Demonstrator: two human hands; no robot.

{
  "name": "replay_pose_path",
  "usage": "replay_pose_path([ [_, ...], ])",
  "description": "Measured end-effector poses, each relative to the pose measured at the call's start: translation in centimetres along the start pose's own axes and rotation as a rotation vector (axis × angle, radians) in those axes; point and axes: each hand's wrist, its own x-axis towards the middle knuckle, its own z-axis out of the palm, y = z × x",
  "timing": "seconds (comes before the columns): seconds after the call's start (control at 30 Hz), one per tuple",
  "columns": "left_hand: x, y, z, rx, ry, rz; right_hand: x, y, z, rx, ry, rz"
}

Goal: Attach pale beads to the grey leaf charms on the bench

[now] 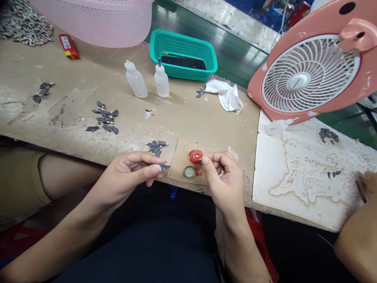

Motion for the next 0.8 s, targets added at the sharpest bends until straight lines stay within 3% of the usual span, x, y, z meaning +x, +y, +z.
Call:
replay_pose_path([
  [0.1,-0.3,-0.1,0.7,-0.022,-0.027,0.017,-1.1,-0.7,0.0,0.291,-0.037,0.076],
  [0.2,-0.6,0.0,1.5,0.001,-0.065,-0.014,-2.6,-1.8,0.2,0.419,-0.053,0.091],
  [0.4,-1.1,0.4,2.6,0.041,-0.106,-0.035,-4.6,-3.5,0.5,0.335,-0.022,0.006],
  [0.8,-1.5,0.4,3.3,0.029,-0.159,-0.004,-5.2,-3.3,0.3,0.195,-0.022,-0.089],
])
